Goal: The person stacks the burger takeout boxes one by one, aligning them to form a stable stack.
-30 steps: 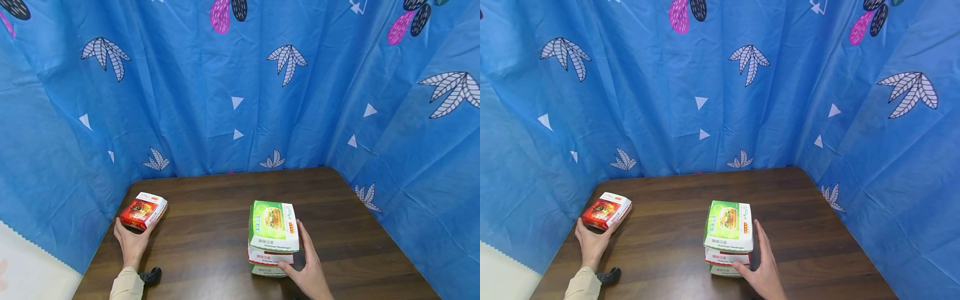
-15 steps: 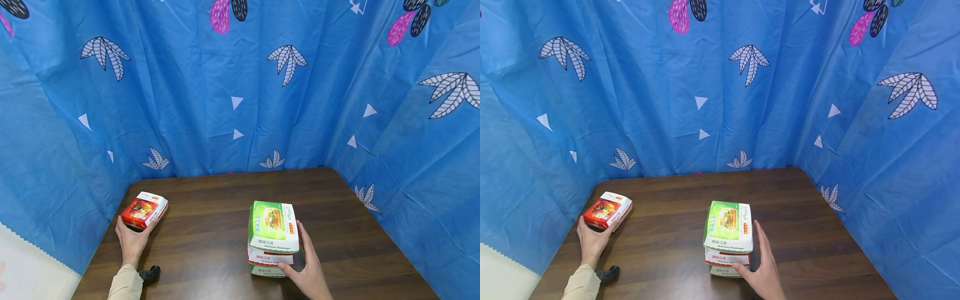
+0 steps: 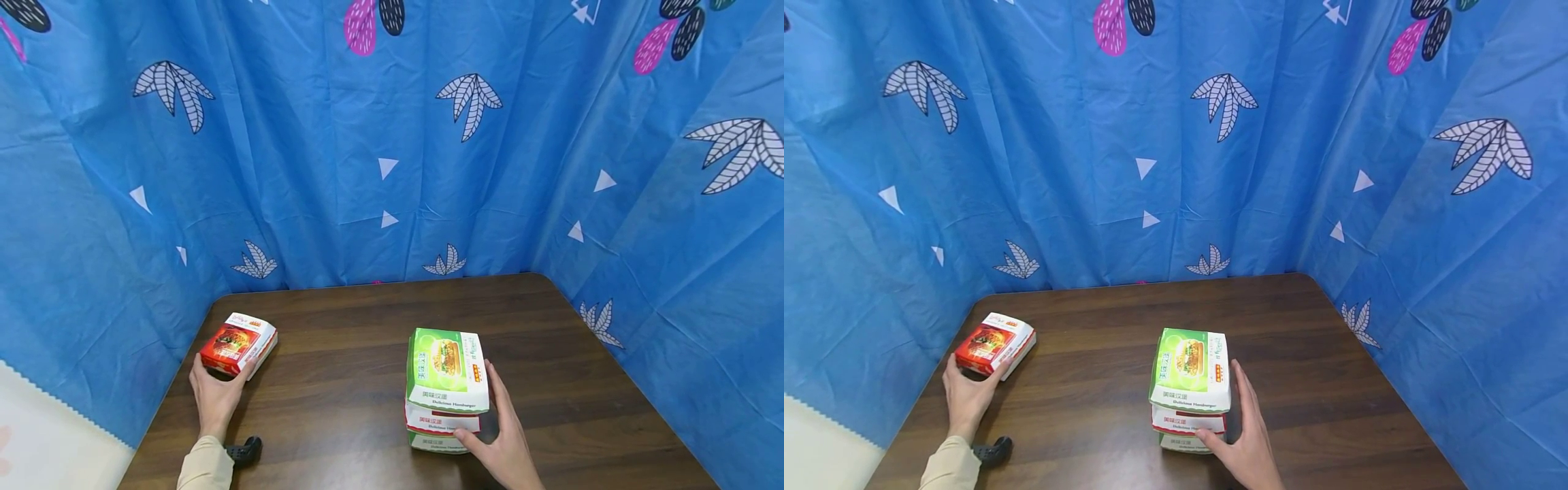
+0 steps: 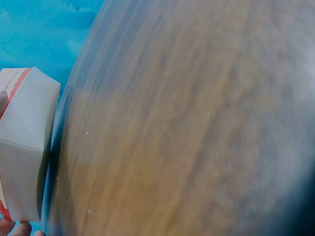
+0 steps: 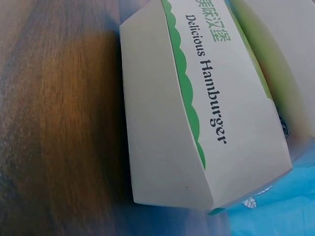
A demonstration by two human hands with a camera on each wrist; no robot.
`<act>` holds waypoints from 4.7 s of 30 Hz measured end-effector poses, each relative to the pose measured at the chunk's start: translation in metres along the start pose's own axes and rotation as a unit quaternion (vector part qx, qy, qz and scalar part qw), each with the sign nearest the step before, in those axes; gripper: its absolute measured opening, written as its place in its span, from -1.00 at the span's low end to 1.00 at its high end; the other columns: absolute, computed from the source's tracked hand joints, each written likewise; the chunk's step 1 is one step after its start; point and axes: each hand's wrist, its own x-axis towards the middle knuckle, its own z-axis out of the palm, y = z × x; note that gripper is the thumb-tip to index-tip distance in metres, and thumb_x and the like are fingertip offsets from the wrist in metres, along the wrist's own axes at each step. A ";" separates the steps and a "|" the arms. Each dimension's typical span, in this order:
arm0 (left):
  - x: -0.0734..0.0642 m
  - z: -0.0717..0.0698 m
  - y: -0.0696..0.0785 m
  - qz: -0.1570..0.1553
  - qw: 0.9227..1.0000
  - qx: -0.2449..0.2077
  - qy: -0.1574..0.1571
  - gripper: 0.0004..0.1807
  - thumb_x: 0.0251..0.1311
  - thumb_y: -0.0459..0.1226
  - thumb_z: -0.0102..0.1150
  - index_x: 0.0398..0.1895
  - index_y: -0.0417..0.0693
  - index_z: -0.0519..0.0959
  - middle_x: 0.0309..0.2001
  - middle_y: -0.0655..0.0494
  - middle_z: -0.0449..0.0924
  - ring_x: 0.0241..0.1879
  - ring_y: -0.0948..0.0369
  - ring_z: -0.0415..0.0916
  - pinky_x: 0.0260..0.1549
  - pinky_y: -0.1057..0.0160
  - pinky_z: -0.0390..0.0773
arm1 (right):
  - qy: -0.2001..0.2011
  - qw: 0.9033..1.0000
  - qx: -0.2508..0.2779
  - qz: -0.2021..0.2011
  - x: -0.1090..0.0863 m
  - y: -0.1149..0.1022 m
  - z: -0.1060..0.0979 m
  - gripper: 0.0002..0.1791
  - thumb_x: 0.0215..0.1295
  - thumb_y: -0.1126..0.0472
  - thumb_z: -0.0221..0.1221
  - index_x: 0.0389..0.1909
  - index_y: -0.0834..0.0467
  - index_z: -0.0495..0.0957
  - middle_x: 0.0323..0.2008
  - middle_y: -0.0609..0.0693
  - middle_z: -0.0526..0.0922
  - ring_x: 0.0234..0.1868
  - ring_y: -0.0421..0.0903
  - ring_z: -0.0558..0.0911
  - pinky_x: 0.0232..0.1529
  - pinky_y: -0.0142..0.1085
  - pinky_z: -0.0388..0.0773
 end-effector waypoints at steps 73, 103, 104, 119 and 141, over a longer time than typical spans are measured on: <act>-0.021 -0.016 0.078 0.145 0.982 0.051 -0.112 0.31 0.07 0.07 0.55 0.71 0.16 -0.20 0.50 -0.34 0.03 0.38 -0.24 0.20 0.33 -0.35 0.33 | -0.003 1.000 0.002 -0.008 0.000 -0.004 -0.001 0.32 0.02 0.24 0.56 0.67 -0.20 -0.12 0.64 -0.08 0.05 0.44 -0.44 0.21 0.25 -0.66 0.06; -0.067 -0.017 0.141 0.249 0.957 0.030 -0.146 0.23 0.03 0.02 0.59 0.68 0.35 -0.05 0.45 -0.13 0.22 0.35 -0.10 0.28 0.19 -0.23 0.49 | -0.003 1.000 0.004 0.006 -0.001 -0.007 -0.001 0.31 0.04 0.23 0.55 0.67 -0.23 -0.12 0.63 -0.06 0.06 0.45 -0.47 0.17 0.26 -0.69 0.06; -0.068 -0.016 0.142 0.254 0.956 0.029 -0.145 0.24 0.01 0.01 0.60 0.67 0.36 -0.04 0.45 -0.12 0.23 0.35 -0.09 0.28 0.18 -0.22 0.50 | -0.003 1.000 0.004 0.006 -0.001 -0.007 -0.001 0.31 0.04 0.23 0.55 0.67 -0.23 -0.12 0.63 -0.06 0.06 0.45 -0.47 0.18 0.25 -0.69 0.06; -0.093 -0.002 0.167 0.317 0.935 -0.012 -0.159 0.27 -0.11 -0.04 0.68 0.64 0.47 0.03 0.51 0.05 0.21 0.35 0.06 0.30 0.14 -0.06 0.58 | -0.004 1.000 -0.007 0.025 -0.001 -0.008 -0.001 0.30 0.05 0.20 0.56 0.66 -0.28 -0.11 0.61 -0.07 0.11 0.36 -0.40 0.30 0.24 -0.55 0.11; -0.119 0.019 0.202 0.366 0.901 -0.092 -0.215 0.22 -0.10 -0.10 0.66 0.62 0.46 0.09 0.49 0.27 0.25 0.26 0.24 0.40 0.14 -0.01 0.57 | -0.003 1.000 0.003 0.007 0.000 -0.008 -0.002 0.27 0.08 0.22 0.53 0.67 -0.21 -0.11 0.63 -0.04 0.06 0.47 -0.53 0.12 0.28 -0.75 0.03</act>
